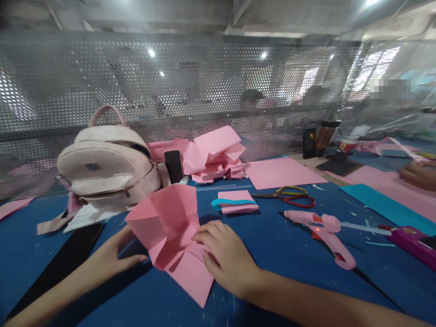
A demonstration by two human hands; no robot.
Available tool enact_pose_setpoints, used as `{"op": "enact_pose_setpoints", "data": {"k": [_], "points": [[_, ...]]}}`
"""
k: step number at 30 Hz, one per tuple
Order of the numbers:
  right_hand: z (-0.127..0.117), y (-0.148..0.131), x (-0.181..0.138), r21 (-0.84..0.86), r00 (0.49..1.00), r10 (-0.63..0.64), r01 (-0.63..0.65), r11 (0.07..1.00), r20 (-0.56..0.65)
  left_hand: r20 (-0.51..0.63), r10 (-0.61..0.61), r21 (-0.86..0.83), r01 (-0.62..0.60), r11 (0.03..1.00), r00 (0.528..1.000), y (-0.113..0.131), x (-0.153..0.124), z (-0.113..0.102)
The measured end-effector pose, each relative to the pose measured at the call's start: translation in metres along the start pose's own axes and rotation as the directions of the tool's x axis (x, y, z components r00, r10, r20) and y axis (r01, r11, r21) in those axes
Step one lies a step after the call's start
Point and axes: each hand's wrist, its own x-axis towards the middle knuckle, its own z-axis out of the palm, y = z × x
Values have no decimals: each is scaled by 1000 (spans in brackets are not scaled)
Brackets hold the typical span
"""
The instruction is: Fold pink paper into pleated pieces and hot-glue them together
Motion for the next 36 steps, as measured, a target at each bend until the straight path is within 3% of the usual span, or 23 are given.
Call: {"op": "enact_pose_setpoints", "data": {"k": [2,4,9,11,16,36], "points": [[-1,-2,-1,24,995,-73,74,997,-63,4,4,-33,-4,999,1000,3,-4,6],[-2,-5,-1,37,986,-166,167,985,-35,13,26,-85,-25,996,1000,9,-8,12],[-4,-8,1,40,915,-301,302,953,269,49,93,-143,-85,986,994,22,-13,22],[-3,-7,2,41,891,-309,313,949,333,41,119,-121,-113,986,992,24,-14,24],[0,-7,2,36,889,-301,308,951,345,46,144,-38,-142,989,989,25,-15,26],[1,-6,-5,-99,886,-299,353,930,354,107,163,6,-164,986,981,24,-16,27]]}}
